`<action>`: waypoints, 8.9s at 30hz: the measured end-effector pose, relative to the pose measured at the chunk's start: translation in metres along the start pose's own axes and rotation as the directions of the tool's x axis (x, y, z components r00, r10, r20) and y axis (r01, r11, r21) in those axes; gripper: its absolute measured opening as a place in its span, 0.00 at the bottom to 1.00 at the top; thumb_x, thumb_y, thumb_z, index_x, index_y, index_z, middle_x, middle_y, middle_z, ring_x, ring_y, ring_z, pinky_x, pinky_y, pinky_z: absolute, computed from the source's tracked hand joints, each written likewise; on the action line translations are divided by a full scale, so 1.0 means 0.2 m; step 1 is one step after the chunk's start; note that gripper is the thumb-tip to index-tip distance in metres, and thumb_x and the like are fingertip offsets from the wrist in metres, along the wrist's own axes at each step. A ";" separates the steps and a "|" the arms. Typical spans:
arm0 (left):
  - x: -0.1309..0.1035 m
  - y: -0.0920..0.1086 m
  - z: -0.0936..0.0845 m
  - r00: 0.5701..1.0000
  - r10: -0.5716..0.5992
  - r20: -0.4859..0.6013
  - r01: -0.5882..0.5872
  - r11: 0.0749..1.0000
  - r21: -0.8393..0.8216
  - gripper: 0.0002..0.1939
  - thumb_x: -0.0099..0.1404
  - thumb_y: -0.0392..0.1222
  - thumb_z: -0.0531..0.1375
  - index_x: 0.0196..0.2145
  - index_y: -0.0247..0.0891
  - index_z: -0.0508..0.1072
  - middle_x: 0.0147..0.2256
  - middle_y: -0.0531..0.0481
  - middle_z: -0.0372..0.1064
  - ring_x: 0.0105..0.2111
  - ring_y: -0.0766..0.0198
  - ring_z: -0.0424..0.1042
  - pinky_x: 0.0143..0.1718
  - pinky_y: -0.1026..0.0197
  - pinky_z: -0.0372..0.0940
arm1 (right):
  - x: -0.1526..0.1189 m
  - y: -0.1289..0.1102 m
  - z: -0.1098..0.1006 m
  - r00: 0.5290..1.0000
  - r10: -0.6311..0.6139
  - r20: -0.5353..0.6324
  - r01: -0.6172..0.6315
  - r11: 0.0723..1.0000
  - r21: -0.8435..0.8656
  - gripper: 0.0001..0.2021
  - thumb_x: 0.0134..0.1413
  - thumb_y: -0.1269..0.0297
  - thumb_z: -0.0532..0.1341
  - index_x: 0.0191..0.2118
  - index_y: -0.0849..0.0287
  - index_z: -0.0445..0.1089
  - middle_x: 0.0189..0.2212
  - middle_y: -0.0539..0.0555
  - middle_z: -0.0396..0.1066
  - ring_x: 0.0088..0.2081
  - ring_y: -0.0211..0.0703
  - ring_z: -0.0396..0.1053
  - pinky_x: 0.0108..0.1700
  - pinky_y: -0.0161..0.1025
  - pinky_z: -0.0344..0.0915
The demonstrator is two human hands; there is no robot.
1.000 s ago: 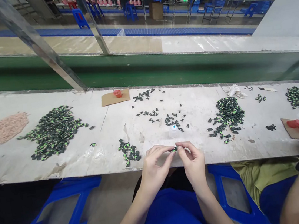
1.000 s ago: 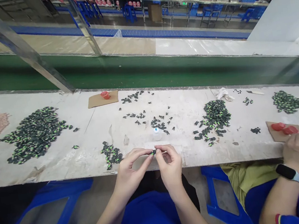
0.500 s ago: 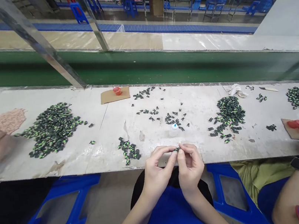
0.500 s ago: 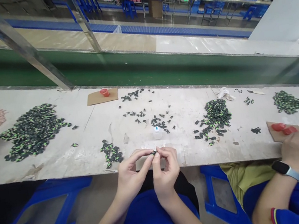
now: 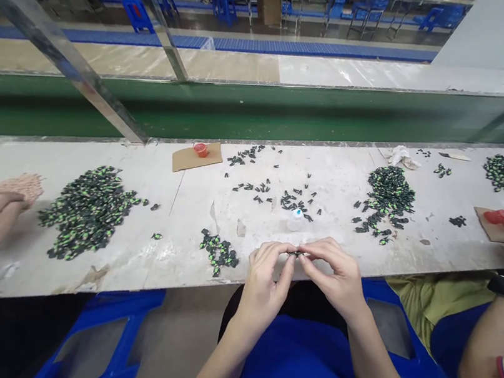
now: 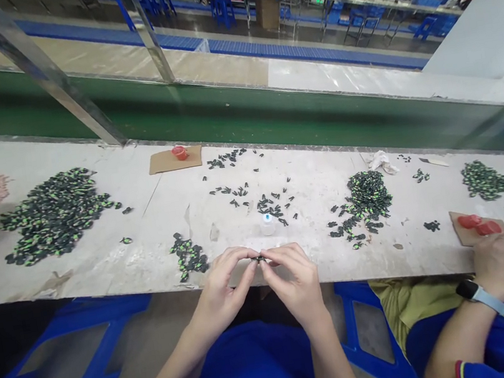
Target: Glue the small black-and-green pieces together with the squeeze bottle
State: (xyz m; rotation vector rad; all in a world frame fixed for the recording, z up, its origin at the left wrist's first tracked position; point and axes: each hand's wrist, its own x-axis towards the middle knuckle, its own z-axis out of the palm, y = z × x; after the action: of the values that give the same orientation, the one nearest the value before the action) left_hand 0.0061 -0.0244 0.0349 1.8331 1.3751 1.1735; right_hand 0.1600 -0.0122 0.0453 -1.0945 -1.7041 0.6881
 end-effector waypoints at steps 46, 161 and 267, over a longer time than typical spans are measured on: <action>-0.03 -0.10 0.00 0.962 0.268 0.056 -0.274 0.938 0.212 0.12 0.69 0.30 0.52 0.42 0.43 0.73 0.31 0.55 0.78 0.34 0.65 0.73 0.55 0.52 0.47 | -0.02 0.11 0.06 0.911 0.361 0.202 -0.404 0.880 0.249 0.13 0.41 0.71 0.64 0.37 0.57 0.75 0.22 0.48 0.70 0.24 0.35 0.67 0.28 0.33 0.66; 0.01 -0.41 0.08 0.972 0.178 -0.151 -0.129 0.948 0.290 0.04 0.65 0.38 0.61 0.37 0.40 0.75 0.32 0.50 0.77 0.35 0.59 0.73 0.37 0.56 0.68 | -0.05 0.31 0.13 0.835 0.435 -0.338 -0.315 0.880 0.354 0.15 0.44 0.57 0.67 0.37 0.61 0.72 0.32 0.56 0.77 0.32 0.47 0.74 0.35 0.42 0.70; -0.01 0.01 -0.02 0.999 0.028 -0.039 -0.035 0.981 -0.189 0.05 0.60 0.34 0.63 0.34 0.40 0.78 0.30 0.49 0.77 0.34 0.61 0.74 0.36 0.60 0.69 | -0.04 0.08 0.04 0.986 -0.165 -0.022 0.165 0.986 -0.012 0.09 0.47 0.76 0.61 0.32 0.55 0.64 0.23 0.46 0.66 0.24 0.34 0.64 0.26 0.32 0.66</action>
State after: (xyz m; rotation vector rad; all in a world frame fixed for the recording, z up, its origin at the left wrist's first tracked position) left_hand 0.0033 -0.0276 0.0377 1.7125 1.2124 1.3125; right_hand 0.1594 -0.0132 0.0260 -0.9522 -1.7579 0.5606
